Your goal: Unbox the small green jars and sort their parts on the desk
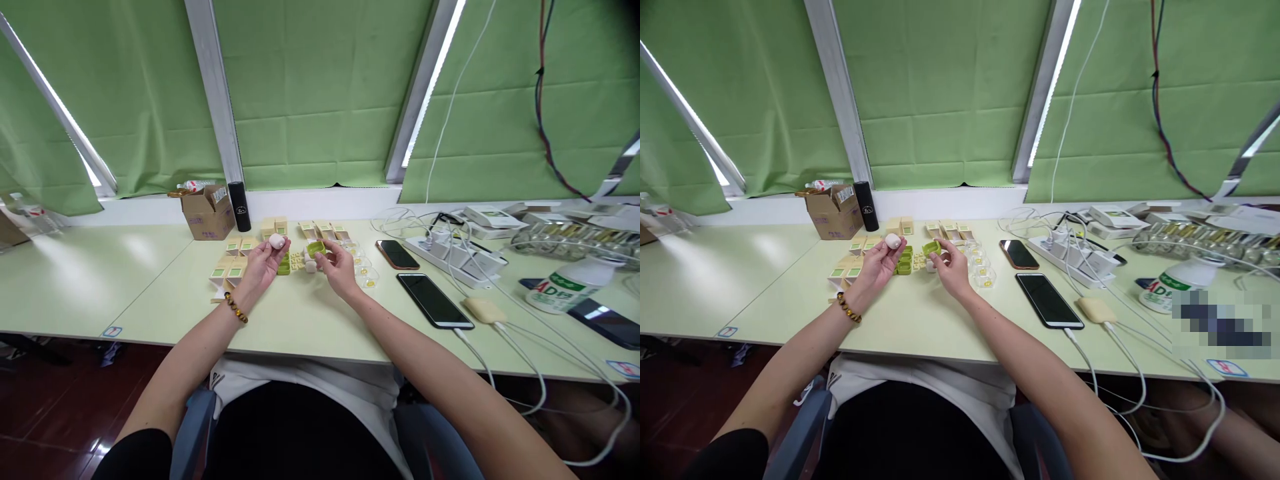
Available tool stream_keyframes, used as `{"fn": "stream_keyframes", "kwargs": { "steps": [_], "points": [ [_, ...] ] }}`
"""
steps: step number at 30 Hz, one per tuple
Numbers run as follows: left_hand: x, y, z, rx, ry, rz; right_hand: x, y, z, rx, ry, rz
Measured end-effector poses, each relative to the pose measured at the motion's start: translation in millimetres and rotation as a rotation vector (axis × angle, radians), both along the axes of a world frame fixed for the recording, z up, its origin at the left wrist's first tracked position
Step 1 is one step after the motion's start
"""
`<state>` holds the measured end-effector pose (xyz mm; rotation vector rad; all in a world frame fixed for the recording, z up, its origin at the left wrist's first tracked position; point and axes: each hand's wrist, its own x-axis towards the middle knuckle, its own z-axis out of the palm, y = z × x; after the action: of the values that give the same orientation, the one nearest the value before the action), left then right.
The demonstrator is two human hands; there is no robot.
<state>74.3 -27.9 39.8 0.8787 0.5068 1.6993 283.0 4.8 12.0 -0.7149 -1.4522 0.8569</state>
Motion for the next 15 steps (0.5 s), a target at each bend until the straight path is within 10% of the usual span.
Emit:
{"fn": "stream_keyframes", "kwargs": {
  "steps": [15],
  "points": [
    [13.4,-1.3,-8.4,0.114,0.633,0.304,16.1,12.8,13.0,0.104,0.118,-0.274]
  ]
}}
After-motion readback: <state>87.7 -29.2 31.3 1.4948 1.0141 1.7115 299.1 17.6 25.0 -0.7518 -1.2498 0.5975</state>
